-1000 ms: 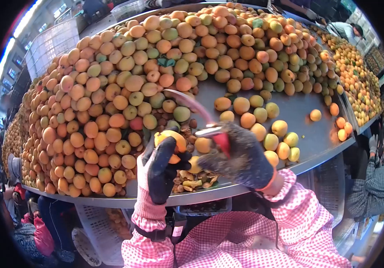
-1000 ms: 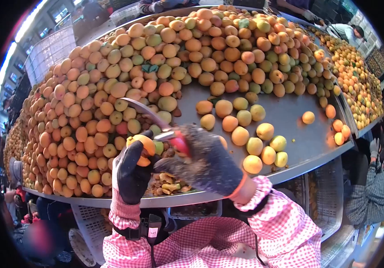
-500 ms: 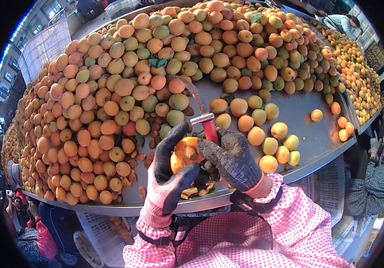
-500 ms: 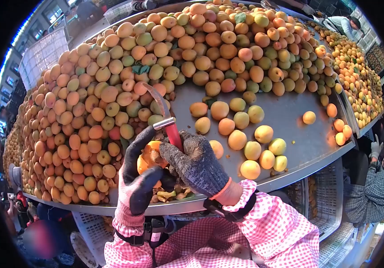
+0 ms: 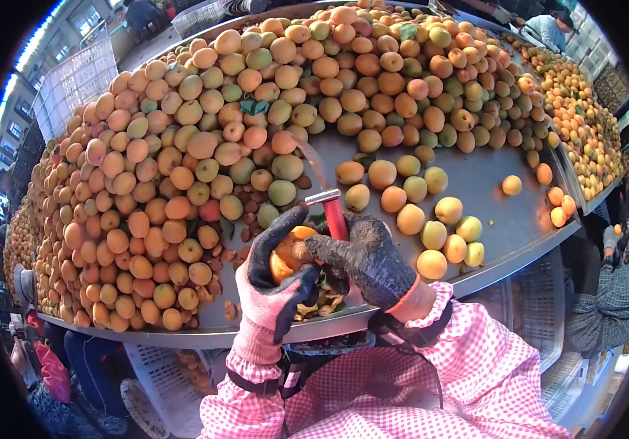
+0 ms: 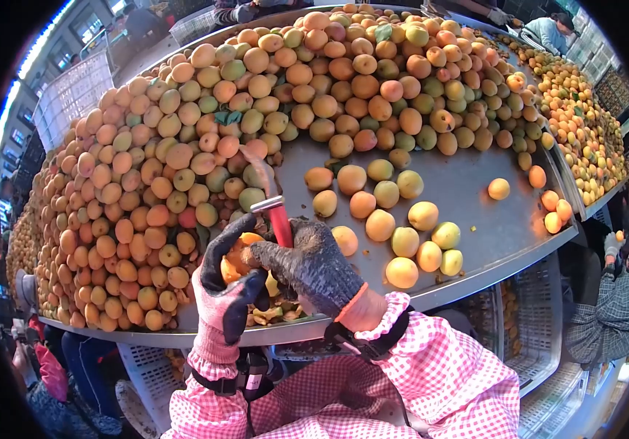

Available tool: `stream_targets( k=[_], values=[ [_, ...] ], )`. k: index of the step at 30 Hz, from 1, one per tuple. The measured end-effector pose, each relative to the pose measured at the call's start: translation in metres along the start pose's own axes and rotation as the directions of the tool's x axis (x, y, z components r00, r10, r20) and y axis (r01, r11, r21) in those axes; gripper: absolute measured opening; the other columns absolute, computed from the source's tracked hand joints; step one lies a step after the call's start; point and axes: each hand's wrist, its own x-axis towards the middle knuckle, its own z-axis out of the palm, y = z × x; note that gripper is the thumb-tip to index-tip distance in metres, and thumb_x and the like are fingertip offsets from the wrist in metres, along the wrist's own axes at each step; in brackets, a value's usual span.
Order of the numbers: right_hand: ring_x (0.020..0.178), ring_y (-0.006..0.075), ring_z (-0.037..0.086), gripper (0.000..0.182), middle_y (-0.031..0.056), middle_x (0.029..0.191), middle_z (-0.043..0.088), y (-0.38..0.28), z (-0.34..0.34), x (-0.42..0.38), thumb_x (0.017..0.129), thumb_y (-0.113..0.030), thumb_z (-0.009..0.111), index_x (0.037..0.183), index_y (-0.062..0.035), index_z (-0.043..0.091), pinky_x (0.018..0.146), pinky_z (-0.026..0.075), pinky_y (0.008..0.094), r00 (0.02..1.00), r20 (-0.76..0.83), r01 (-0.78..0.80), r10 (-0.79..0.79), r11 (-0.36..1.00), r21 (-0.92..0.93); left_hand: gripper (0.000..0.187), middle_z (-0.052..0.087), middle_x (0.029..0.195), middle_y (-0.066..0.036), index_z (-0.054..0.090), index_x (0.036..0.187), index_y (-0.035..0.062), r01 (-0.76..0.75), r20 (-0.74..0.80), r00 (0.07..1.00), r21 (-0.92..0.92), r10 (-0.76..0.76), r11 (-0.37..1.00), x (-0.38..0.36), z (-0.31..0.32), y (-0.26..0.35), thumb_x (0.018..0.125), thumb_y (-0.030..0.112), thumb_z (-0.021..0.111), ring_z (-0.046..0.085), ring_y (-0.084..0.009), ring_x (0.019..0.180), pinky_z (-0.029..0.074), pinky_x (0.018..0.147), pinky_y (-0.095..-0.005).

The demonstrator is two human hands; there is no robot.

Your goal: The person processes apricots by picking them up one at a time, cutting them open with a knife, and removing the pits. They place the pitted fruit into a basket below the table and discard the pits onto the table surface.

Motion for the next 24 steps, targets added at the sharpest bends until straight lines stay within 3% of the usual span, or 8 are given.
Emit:
stream_targets(
  k=[2, 5, 6, 9, 14, 16, 22, 24],
  values=[
    [0.046, 0.0067, 0.049, 0.028, 0.0000, 0.059, 0.054, 0.010, -0.002, 0.004, 0.078, -0.024, 0.073, 0.091, -0.0010, 0.062, 0.040, 0.038, 0.0219, 1.000, 0.018, 0.013, -0.013, 1.000, 0.004, 0.059, 0.053, 0.127, -0.012, 0.049, 0.126, -0.0045, -0.140, 0.003, 0.990, 0.206, 0.143, 0.968, 0.000, 0.002, -0.003, 0.070, -0.002, 0.069, 0.053, -0.0180, 0.112, 0.040, 0.098, -0.0323],
    [0.047, 0.0063, 0.050, 0.027, 0.0004, 0.059, 0.054, 0.011, -0.003, 0.004, 0.080, -0.021, 0.070, 0.093, 0.0010, 0.062, 0.042, 0.039, 0.0214, 0.991, 0.025, -0.137, 0.135, 0.969, 0.206, 0.059, 0.052, 0.128, -0.013, 0.048, 0.126, -0.0044, -0.014, -0.037, 0.999, 0.188, 0.021, 0.982, -0.001, 0.002, -0.003, 0.071, 0.000, 0.068, 0.051, -0.0188, 0.114, 0.040, 0.099, -0.0326],
    [0.047, 0.0063, 0.050, 0.027, 0.0004, 0.059, 0.054, 0.005, -0.006, 0.002, 0.080, -0.021, 0.070, 0.093, 0.0010, 0.062, 0.042, 0.039, 0.0214, 0.990, 0.026, -0.139, 0.136, 0.969, 0.203, 0.058, 0.058, 0.119, -0.014, 0.049, 0.126, -0.0036, 0.030, -0.042, 0.999, 0.010, -0.030, 0.999, 0.001, -0.004, -0.006, 0.071, 0.002, 0.067, 0.060, -0.0163, 0.098, 0.049, 0.084, -0.0282],
    [0.047, 0.0065, 0.051, 0.023, 0.0008, 0.060, 0.055, -0.011, -0.007, -0.001, 0.082, -0.016, 0.066, 0.094, 0.0020, 0.060, 0.041, 0.039, 0.0206, 0.994, 0.109, -0.017, 0.012, 0.999, 0.045, 0.053, 0.062, 0.091, -0.008, 0.054, 0.122, -0.0016, 0.225, 0.015, 0.974, -0.172, -0.226, 0.959, 0.003, -0.005, 0.017, 0.070, -0.001, 0.065, 0.054, -0.0060, 0.057, 0.044, 0.047, -0.0181],
    [0.047, 0.0071, 0.053, 0.025, 0.0017, 0.060, 0.056, -0.006, -0.012, 0.005, 0.080, -0.014, 0.067, 0.095, 0.0042, 0.058, 0.041, 0.041, 0.0217, 0.995, 0.099, -0.020, 0.030, 0.995, -0.102, 0.051, 0.062, 0.092, -0.007, 0.055, 0.121, -0.0003, 0.185, -0.032, 0.982, 0.034, -0.184, 0.982, 0.002, 0.000, 0.013, 0.070, -0.003, 0.064, 0.054, -0.0061, 0.059, 0.044, 0.050, -0.0179],
    [0.047, 0.0080, 0.054, 0.025, 0.0028, 0.059, 0.056, -0.007, -0.013, 0.003, 0.079, -0.014, 0.068, 0.091, 0.0053, 0.057, 0.040, 0.042, 0.0224, 0.986, 0.138, 0.110, -0.094, 0.987, -0.115, 0.052, 0.062, 0.092, -0.007, 0.056, 0.121, 0.0002, 0.214, 0.010, 0.977, 0.018, -0.214, 0.977, 0.002, -0.005, 0.013, 0.070, -0.001, 0.066, 0.054, -0.0063, 0.058, 0.044, 0.050, -0.0178],
    [0.048, 0.0083, 0.055, 0.030, 0.0046, 0.060, 0.058, 0.000, -0.018, 0.011, 0.077, -0.017, 0.072, 0.090, 0.0061, 0.059, 0.041, 0.042, 0.0225, 0.988, 0.152, -0.015, 0.028, 0.996, -0.088, 0.060, 0.061, 0.109, -0.009, 0.052, 0.123, -0.0037, 0.158, 0.026, 0.987, 0.053, -0.159, 0.986, 0.005, -0.005, 0.004, 0.068, 0.006, 0.074, 0.056, -0.0148, 0.101, 0.043, 0.090, -0.0284],
    [0.048, 0.0071, 0.053, 0.032, 0.0038, 0.061, 0.058, 0.000, -0.017, 0.011, 0.076, -0.018, 0.074, 0.095, 0.0045, 0.061, 0.042, 0.041, 0.0208, 0.987, 0.154, -0.056, 0.054, 0.998, 0.009, 0.054, 0.061, 0.092, -0.007, 0.053, 0.124, 0.0003, -0.047, 0.066, 0.997, 0.216, 0.034, 0.975, 0.006, -0.005, -0.001, 0.071, -0.012, 0.056, 0.051, -0.0059, 0.053, 0.042, 0.045, -0.0189]
  ],
)
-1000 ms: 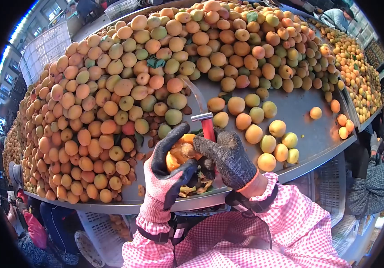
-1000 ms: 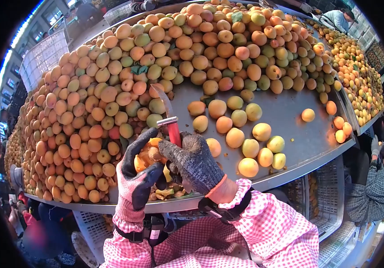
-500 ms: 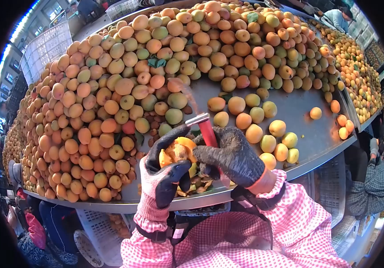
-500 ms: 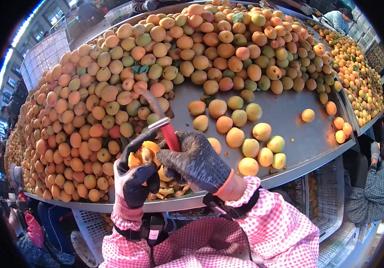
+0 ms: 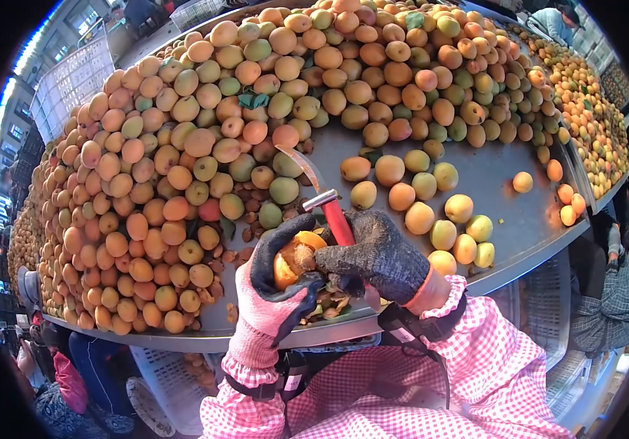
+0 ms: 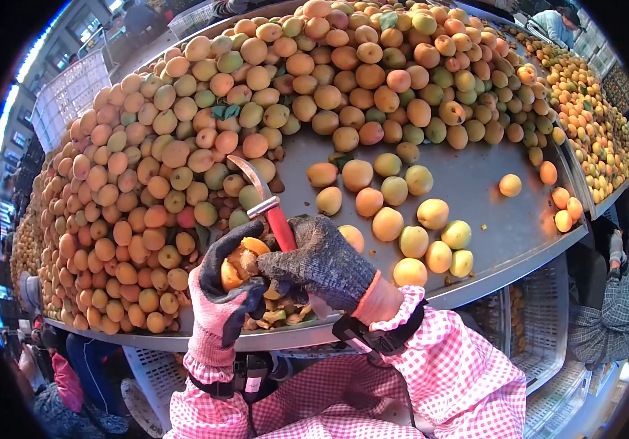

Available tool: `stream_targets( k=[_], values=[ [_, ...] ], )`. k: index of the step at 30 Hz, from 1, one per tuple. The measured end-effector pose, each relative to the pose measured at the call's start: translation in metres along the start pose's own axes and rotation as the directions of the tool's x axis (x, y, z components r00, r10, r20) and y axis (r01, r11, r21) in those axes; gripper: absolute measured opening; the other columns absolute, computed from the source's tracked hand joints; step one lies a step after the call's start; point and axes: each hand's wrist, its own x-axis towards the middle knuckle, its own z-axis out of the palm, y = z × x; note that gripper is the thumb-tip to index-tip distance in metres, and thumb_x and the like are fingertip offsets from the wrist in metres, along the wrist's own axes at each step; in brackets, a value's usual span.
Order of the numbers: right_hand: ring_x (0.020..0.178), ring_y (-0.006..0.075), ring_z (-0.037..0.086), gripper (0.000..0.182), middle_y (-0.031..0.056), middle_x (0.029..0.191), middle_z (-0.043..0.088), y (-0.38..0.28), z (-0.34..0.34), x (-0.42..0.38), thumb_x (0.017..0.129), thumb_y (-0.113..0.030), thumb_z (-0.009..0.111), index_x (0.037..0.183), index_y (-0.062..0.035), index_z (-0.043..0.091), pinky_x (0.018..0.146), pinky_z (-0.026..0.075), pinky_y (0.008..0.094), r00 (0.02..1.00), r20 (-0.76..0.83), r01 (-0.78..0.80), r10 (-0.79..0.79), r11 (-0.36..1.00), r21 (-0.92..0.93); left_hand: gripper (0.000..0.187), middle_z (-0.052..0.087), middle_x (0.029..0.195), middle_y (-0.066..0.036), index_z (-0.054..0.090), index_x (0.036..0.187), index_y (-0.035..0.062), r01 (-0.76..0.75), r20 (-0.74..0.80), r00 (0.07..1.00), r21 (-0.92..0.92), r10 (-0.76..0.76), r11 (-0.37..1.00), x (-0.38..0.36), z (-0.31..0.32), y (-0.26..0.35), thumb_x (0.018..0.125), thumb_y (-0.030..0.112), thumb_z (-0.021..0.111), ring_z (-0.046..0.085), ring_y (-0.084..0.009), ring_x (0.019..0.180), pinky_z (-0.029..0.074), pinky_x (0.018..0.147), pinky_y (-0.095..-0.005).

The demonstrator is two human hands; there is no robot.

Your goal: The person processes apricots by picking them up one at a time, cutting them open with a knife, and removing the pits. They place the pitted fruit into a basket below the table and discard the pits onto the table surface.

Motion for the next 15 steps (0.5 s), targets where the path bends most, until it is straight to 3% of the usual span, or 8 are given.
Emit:
stream_targets(
  k=[1, 4, 5, 8, 9, 12, 13, 15],
  values=[
    [0.048, 0.0071, 0.053, 0.032, 0.0038, 0.061, 0.058, -0.003, 0.000, -0.001, 0.076, -0.018, 0.074, 0.095, 0.0045, 0.061, 0.042, 0.041, 0.0208, 1.000, 0.001, 0.000, 0.000, 1.000, -0.002, 0.058, 0.061, 0.108, -0.010, 0.053, 0.121, -0.0021, 0.142, -0.014, 0.990, -0.034, -0.143, 0.989, -0.001, -0.002, 0.004, 0.068, 0.006, 0.074, 0.058, -0.0146, 0.096, 0.047, 0.086, -0.0282],
    [0.048, 0.0059, 0.052, 0.033, 0.0025, 0.062, 0.058, -0.017, 0.006, -0.008, 0.076, -0.018, 0.074, 0.100, 0.0018, 0.062, 0.041, 0.039, 0.0198, 0.997, 0.082, 0.004, -0.003, 1.000, -0.011, 0.056, 0.062, 0.103, -0.010, 0.053, 0.121, -0.0014, 0.400, 0.051, 0.916, -0.189, -0.398, 0.897, -0.005, -0.007, 0.018, 0.068, 0.002, 0.071, 0.061, -0.0118, 0.085, 0.051, 0.073, -0.0245],
    [0.048, 0.0051, 0.052, 0.034, 0.0019, 0.062, 0.058, -0.020, 0.011, -0.009, 0.077, -0.020, 0.074, 0.101, 0.0010, 0.062, 0.042, 0.039, 0.0197, 0.998, 0.064, 0.019, -0.018, 1.000, -0.010, 0.056, 0.063, 0.098, -0.010, 0.053, 0.121, -0.0020, 0.318, 0.117, 0.948, -0.406, -0.296, 0.857, -0.007, -0.012, 0.006, 0.068, -0.001, 0.070, 0.061, -0.0090, 0.076, 0.051, 0.061, -0.0210],
    [0.052, 0.0067, 0.053, 0.035, 0.0027, 0.063, 0.057, -0.011, 0.013, -0.006, 0.078, -0.026, 0.074, 0.098, 0.0013, 0.062, 0.044, 0.041, 0.0226, 0.999, 0.029, 0.044, -0.042, 0.995, -0.085, 0.055, 0.062, 0.102, -0.009, 0.051, 0.122, -0.0029, 0.221, 0.009, 0.973, -0.337, -0.231, 0.915, -0.008, -0.003, -0.005, 0.070, 0.000, 0.069, 0.061, -0.0116, 0.084, 0.051, 0.071, -0.0238],
    [0.053, 0.0085, 0.054, 0.035, 0.0035, 0.062, 0.057, 0.001, 0.012, -0.001, 0.078, -0.027, 0.074, 0.094, 0.0015, 0.062, 0.045, 0.042, 0.0245, 0.994, -0.072, 0.064, -0.082, 0.972, -0.225, 0.054, 0.061, 0.108, -0.009, 0.050, 0.123, -0.0044, -0.048, -0.001, 0.999, -0.032, 0.048, 0.998, -0.005, 0.000, -0.015, 0.072, 0.003, 0.068, 0.060, -0.0139, 0.092, 0.048, 0.083, -0.0268],
    [0.056, 0.0159, 0.057, 0.033, 0.0084, 0.061, 0.055, 0.004, 0.016, 0.002, 0.078, -0.027, 0.073, 0.083, 0.0021, 0.059, 0.048, 0.044, 0.0305, 0.963, -0.260, -0.037, -0.064, 0.931, -0.364, 0.063, 0.060, 0.108, -0.015, 0.048, 0.129, 0.0028, -0.229, 0.002, 0.969, 0.384, 0.247, 0.895, 0.001, 0.007, -0.015, 0.069, 0.005, 0.069, 0.060, -0.0230, 0.097, 0.045, 0.087, -0.0320],
    [0.055, 0.0202, 0.057, 0.031, 0.0101, 0.061, 0.055, 0.006, 0.016, 0.002, 0.078, -0.026, 0.073, 0.084, 0.0020, 0.059, 0.049, 0.044, 0.0319, 0.925, -0.260, 0.154, -0.277, 0.900, -0.409, 0.072, 0.058, 0.103, -0.017, 0.046, 0.133, 0.0089, -0.233, 0.020, 0.963, 0.565, 0.270, 0.792, 0.003, 0.004, -0.012, 0.065, 0.005, 0.069, 0.060, -0.0302, 0.093, 0.047, 0.084, -0.0356],
    [0.062, 0.0337, 0.057, 0.026, 0.0153, 0.066, 0.056, 0.019, 0.017, 0.003, 0.079, -0.020, 0.068, 0.088, 0.0024, 0.059, 0.055, 0.045, 0.0380, 0.741, -0.225, 0.397, -0.633, 0.683, -0.613, 0.075, 0.057, 0.102, -0.017, 0.044, 0.134, 0.0104, -0.200, -0.007, 0.968, 0.591, 0.253, 0.782, 0.002, 0.007, -0.009, 0.064, 0.005, 0.069, 0.059, -0.0324, 0.091, 0.047, 0.082, -0.0369]
  ],
)
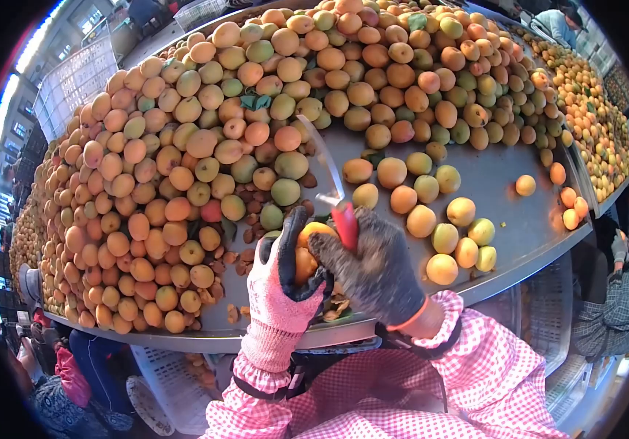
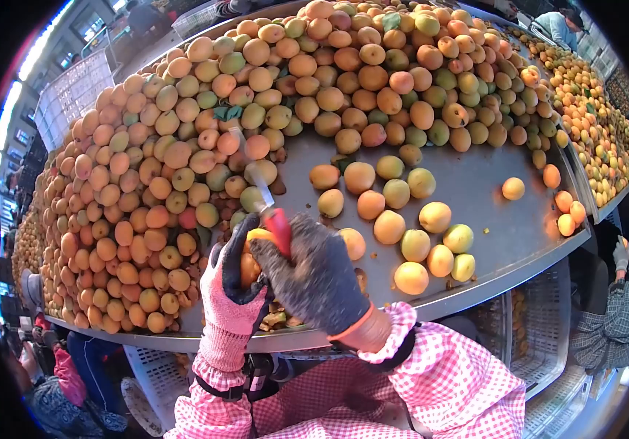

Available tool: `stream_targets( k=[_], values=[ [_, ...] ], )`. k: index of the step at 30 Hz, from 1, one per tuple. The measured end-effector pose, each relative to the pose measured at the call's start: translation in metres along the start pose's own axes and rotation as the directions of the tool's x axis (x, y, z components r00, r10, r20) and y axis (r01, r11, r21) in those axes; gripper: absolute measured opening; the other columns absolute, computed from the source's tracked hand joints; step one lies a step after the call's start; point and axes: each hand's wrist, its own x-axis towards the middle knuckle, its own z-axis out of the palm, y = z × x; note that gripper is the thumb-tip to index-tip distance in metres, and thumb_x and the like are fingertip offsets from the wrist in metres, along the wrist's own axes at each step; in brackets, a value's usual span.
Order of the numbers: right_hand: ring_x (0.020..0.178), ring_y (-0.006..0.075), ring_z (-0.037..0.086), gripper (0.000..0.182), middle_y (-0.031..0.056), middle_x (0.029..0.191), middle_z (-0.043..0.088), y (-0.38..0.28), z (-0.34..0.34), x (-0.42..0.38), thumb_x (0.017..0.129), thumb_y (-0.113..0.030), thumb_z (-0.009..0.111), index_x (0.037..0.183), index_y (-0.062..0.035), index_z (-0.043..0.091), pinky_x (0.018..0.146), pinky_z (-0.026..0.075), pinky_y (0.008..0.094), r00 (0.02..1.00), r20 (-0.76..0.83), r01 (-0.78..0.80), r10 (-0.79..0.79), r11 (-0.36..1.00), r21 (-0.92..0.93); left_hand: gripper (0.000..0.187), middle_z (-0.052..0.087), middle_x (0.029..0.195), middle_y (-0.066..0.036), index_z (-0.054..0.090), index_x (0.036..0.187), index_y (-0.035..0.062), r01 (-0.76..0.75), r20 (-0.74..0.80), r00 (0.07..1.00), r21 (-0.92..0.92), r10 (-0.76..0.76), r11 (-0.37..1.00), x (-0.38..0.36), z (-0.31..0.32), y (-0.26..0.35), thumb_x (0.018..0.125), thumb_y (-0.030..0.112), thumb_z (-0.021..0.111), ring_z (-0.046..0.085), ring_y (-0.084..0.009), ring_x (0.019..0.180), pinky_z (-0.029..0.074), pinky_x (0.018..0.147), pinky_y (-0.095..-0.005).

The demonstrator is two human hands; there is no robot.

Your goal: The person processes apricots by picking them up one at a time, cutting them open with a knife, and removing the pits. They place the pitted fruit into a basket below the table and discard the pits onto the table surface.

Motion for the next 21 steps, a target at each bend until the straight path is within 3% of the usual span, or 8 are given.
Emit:
stream_targets(
  k=[1, 3, 11, 14, 17, 19, 20, 21],
  values=[
    [0.062, 0.0337, 0.057, 0.026, 0.0153, 0.066, 0.056, 0.000, 0.000, -0.003, 0.079, -0.020, 0.068, 0.088, 0.0024, 0.059, 0.055, 0.045, 0.0380, 1.000, 0.000, 0.001, -0.001, 1.000, -0.004, 0.078, 0.056, 0.101, -0.017, 0.043, 0.136, 0.0119, 0.024, -0.001, 1.000, 0.037, -0.024, 0.999, 0.000, 0.001, 0.001, 0.063, 0.005, 0.069, 0.058, -0.0345, 0.090, 0.047, 0.081, -0.0381],
    [0.071, 0.0368, 0.057, 0.023, 0.0166, 0.071, 0.056, 0.000, 0.002, -0.006, 0.079, -0.017, 0.066, 0.089, 0.0020, 0.058, 0.060, 0.045, 0.0414, 0.930, -0.037, 0.351, -0.365, 0.915, -0.198, 0.081, 0.055, 0.101, -0.018, 0.039, 0.137, 0.0086, 0.062, 0.052, 0.997, 0.032, -0.063, 0.998, -0.004, 0.000, -0.001, 0.062, 0.005, 0.069, 0.058, -0.0361, 0.091, 0.048, 0.080, -0.0392],
    [0.064, 0.0355, 0.056, 0.018, 0.0175, 0.072, 0.056, 0.003, -0.003, -0.008, 0.081, -0.013, 0.066, 0.089, 0.0011, 0.057, 0.055, 0.043, 0.0397, 0.997, 0.049, 0.055, -0.056, 0.998, 0.027, 0.069, 0.055, 0.110, -0.023, 0.043, 0.128, -0.0005, 0.059, 0.200, 0.979, -0.120, -0.035, 0.991, -0.009, 0.001, -0.008, 0.063, 0.005, 0.065, 0.057, -0.0375, 0.100, 0.046, 0.086, -0.0400],
    [0.064, 0.0344, 0.057, 0.018, 0.0168, 0.072, 0.056, -0.006, -0.006, -0.008, 0.082, -0.013, 0.066, 0.088, 0.0010, 0.057, 0.055, 0.042, 0.0399, 0.989, 0.099, -0.126, 0.110, 0.975, 0.182, 0.046, 0.061, 0.092, -0.013, 0.050, 0.117, -0.0074, 0.071, 0.121, 0.992, -0.276, -0.039, 0.958, -0.009, 0.003, -0.012, 0.083, 0.023, 0.055, 0.061, -0.0196, 0.077, 0.049, 0.071, -0.0294],
    [0.064, 0.0335, 0.058, 0.021, 0.0158, 0.071, 0.056, -0.004, -0.005, -0.011, 0.081, -0.014, 0.066, 0.092, 0.0012, 0.056, 0.055, 0.043, 0.0395, 0.998, 0.058, -0.025, 0.019, 0.994, 0.105, 0.043, 0.059, 0.086, -0.008, 0.052, 0.115, -0.0053, 0.110, 0.046, 0.994, -0.413, -0.100, 0.904, -0.018, 0.013, -0.027, 0.090, 0.029, 0.051, 0.058, -0.0123, 0.068, 0.048, 0.062, -0.0249],
    [0.064, 0.0336, 0.058, 0.023, 0.0158, 0.073, 0.056, -0.006, -0.002, -0.014, 0.081, -0.014, 0.066, 0.093, 0.0012, 0.056, 0.056, 0.044, 0.0393, 1.000, 0.027, -0.013, 0.010, 0.993, 0.117, 0.033, 0.060, 0.084, -0.008, 0.052, 0.114, -0.0038, 0.205, 0.087, 0.979, -0.466, -0.186, 0.861, -0.018, 0.014, -0.027, 0.089, 0.019, 0.055, 0.058, -0.0135, 0.070, 0.047, 0.063, -0.0245],
    [0.064, 0.0336, 0.058, 0.024, 0.0159, 0.074, 0.056, -0.007, 0.001, -0.017, 0.080, -0.015, 0.066, 0.095, 0.0013, 0.055, 0.057, 0.044, 0.0390, 1.000, -0.005, 0.001, 0.000, 0.991, 0.130, 0.033, 0.061, 0.086, -0.009, 0.053, 0.113, -0.0037, 0.265, 0.039, 0.952, -0.601, -0.304, 0.754, -0.014, 0.014, -0.022, 0.086, 0.014, 0.059, 0.059, -0.0144, 0.072, 0.048, 0.064, -0.0256],
    [0.065, 0.0345, 0.058, 0.029, 0.0171, 0.078, 0.056, 0.006, 0.013, -0.025, 0.080, -0.016, 0.067, 0.099, 0.0015, 0.055, 0.058, 0.045, 0.0387, 0.981, -0.069, 0.173, -0.179, 0.981, -0.085, 0.034, 0.061, 0.088, -0.010, 0.053, 0.113, -0.0035, 0.303, 0.015, 0.906, -0.722, -0.423, 0.622, -0.011, 0.013, -0.017, 0.084, 0.010, 0.062, 0.059, -0.0154, 0.073, 0.049, 0.064, -0.0268]
  ],
)
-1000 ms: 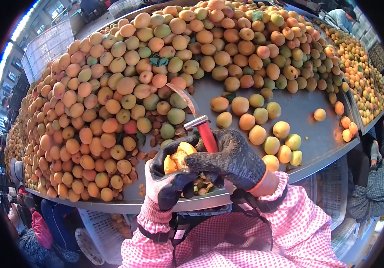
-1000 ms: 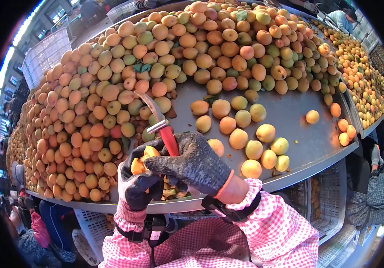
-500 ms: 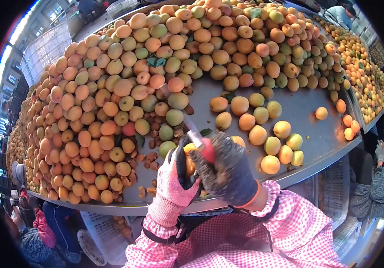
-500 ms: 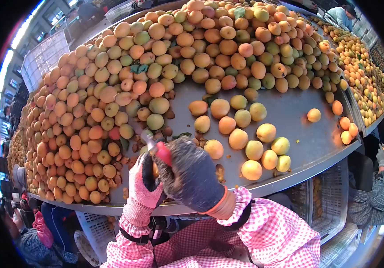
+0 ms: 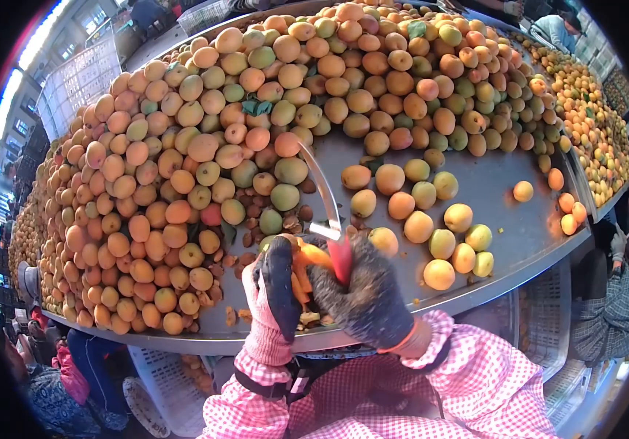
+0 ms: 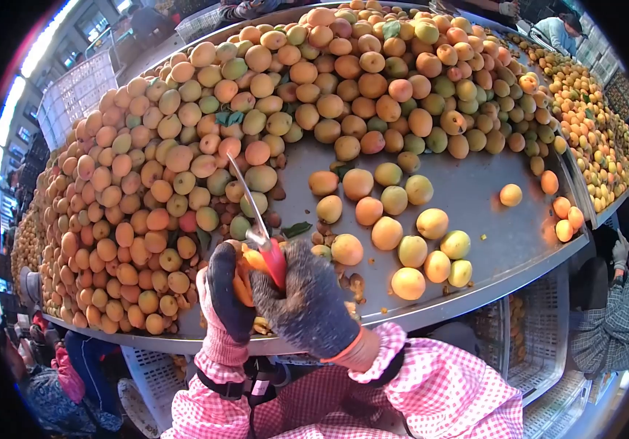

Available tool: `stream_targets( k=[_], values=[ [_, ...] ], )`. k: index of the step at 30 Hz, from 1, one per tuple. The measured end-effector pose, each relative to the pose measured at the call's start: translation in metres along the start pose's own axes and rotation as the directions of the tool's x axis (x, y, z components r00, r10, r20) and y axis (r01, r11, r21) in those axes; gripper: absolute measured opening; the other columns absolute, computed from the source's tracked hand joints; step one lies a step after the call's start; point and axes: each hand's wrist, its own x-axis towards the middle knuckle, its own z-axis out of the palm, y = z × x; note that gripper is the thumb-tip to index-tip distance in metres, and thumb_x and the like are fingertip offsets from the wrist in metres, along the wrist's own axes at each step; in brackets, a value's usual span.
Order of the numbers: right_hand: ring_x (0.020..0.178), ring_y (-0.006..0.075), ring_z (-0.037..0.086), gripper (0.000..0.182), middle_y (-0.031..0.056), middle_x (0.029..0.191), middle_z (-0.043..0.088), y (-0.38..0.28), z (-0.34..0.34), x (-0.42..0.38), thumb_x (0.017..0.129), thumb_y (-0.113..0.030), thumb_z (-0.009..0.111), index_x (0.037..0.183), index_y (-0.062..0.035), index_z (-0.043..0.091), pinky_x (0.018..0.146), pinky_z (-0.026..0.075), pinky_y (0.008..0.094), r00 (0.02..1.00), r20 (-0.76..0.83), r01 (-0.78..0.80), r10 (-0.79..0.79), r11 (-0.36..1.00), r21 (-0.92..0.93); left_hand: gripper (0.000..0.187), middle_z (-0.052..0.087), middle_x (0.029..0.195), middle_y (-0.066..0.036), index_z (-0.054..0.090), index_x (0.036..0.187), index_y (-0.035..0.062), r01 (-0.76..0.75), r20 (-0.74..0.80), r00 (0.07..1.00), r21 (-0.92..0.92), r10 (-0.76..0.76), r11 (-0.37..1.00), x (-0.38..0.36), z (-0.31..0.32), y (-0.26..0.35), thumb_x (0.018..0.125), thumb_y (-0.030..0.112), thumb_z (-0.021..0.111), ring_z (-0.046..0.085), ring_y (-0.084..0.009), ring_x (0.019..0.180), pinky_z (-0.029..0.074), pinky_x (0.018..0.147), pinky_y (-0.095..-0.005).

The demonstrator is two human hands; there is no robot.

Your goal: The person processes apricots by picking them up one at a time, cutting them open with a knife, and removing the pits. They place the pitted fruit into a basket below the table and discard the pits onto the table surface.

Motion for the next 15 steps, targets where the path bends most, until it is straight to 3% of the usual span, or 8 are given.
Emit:
stream_targets(
  k=[2, 4, 6, 8, 9, 12, 14, 15],
  values=[
    [0.066, 0.0325, 0.058, 0.029, 0.0181, 0.081, 0.056, -0.003, -0.002, 0.000, 0.081, -0.016, 0.066, 0.102, 0.0017, 0.057, 0.058, 0.046, 0.0371, 0.998, 0.006, -0.069, 0.069, 0.988, 0.137, 0.049, 0.061, 0.100, -0.014, 0.048, 0.121, -0.0037, 0.125, -0.034, 0.992, 0.183, -0.121, 0.975, 0.003, 0.000, 0.013, 0.078, 0.007, 0.068, 0.061, -0.0216, 0.087, 0.050, 0.075, -0.0317],
    [0.063, 0.0277, 0.059, 0.028, 0.0154, 0.078, 0.057, -0.011, -0.011, 0.006, 0.082, -0.016, 0.066, 0.102, 0.0020, 0.058, 0.055, 0.045, 0.0345, 0.966, 0.101, -0.257, 0.239, 0.935, 0.245, 0.063, 0.055, 0.114, -0.019, 0.038, 0.129, -0.0064, -0.316, 0.211, 0.949, 0.615, 0.235, 0.722, 0.000, -0.003, 0.015, 0.078, 0.013, 0.069, 0.058, -0.0261, 0.101, 0.046, 0.087, -0.0360],
    [0.060, 0.0230, 0.059, 0.028, 0.0126, 0.074, 0.058, -0.015, -0.023, 0.016, 0.083, -0.017, 0.065, 0.103, 0.0022, 0.059, 0.052, 0.045, 0.0319, 0.900, 0.211, -0.431, 0.380, 0.843, 0.322, 0.074, 0.052, 0.120, -0.020, 0.031, 0.132, -0.0093, -0.407, 0.256, 0.913, 0.617, 0.317, 0.673, 0.002, -0.012, -0.002, 0.077, 0.020, 0.070, 0.055, -0.0280, 0.109, 0.042, 0.095, -0.0362],
    [0.052, 0.0125, 0.056, 0.027, 0.0059, 0.067, 0.057, -0.015, -0.033, 0.023, 0.085, -0.021, 0.065, 0.099, 0.0019, 0.062, 0.044, 0.042, 0.0251, 0.722, 0.417, -0.692, 0.553, 0.564, 0.451, 0.072, 0.051, 0.120, -0.020, 0.032, 0.131, -0.0108, -0.556, 0.335, 0.831, 0.546, 0.445, 0.627, 0.004, -0.013, -0.009, 0.079, 0.026, 0.068, 0.055, -0.0270, 0.108, 0.042, 0.094, -0.0349],
    [0.047, 0.0075, 0.053, 0.029, 0.0023, 0.062, 0.057, -0.012, -0.038, 0.025, 0.085, -0.025, 0.065, 0.096, 0.0012, 0.063, 0.040, 0.039, 0.0213, 0.606, 0.548, -0.778, 0.577, 0.284, 0.561, 0.071, 0.052, 0.119, -0.019, 0.031, 0.132, -0.0098, -0.444, 0.306, 0.893, 0.476, 0.330, 0.759, 0.002, -0.015, -0.008, 0.081, 0.025, 0.066, 0.056, -0.0271, 0.105, 0.042, 0.093, -0.0346],
    [0.046, 0.0075, 0.052, 0.029, 0.0038, 0.064, 0.059, -0.009, -0.042, 0.025, 0.085, -0.027, 0.066, 0.095, 0.0003, 0.063, 0.039, 0.038, 0.0211, 0.582, 0.563, -0.784, 0.586, 0.220, 0.581, 0.064, 0.055, 0.113, -0.017, 0.035, 0.130, -0.0088, -0.530, 0.351, 0.847, 0.490, 0.400, 0.692, -0.001, -0.016, -0.001, 0.082, 0.018, 0.066, 0.058, -0.0260, 0.098, 0.045, 0.089, -0.0328],
    [0.049, 0.0102, 0.054, 0.029, 0.0056, 0.063, 0.059, -0.013, -0.041, 0.031, 0.083, -0.027, 0.067, 0.092, 0.0005, 0.064, 0.044, 0.042, 0.0248, 0.598, 0.500, -0.800, 0.626, 0.428, 0.420, 0.060, 0.056, 0.110, -0.016, 0.037, 0.130, -0.0082, -0.576, 0.375, 0.817, 0.492, 0.438, 0.653, -0.001, -0.009, 0.016, 0.082, 0.015, 0.065, 0.059, -0.0255, 0.095, 0.046, 0.087, -0.0319],
    [0.054, 0.0126, 0.057, 0.031, 0.0071, 0.066, 0.059, -0.008, -0.033, 0.026, 0.083, -0.027, 0.068, 0.095, 0.0010, 0.062, 0.048, 0.045, 0.0270, 0.696, 0.386, -0.718, 0.606, 0.607, 0.341, 0.053, 0.059, 0.102, -0.011, 0.044, 0.125, -0.0063, -0.133, 0.308, 0.951, 0.316, 0.031, 0.939, 0.001, 0.001, 0.037, 0.081, 0.015, 0.064, 0.059, -0.0199, 0.091, 0.046, 0.083, -0.0282]
  ],
)
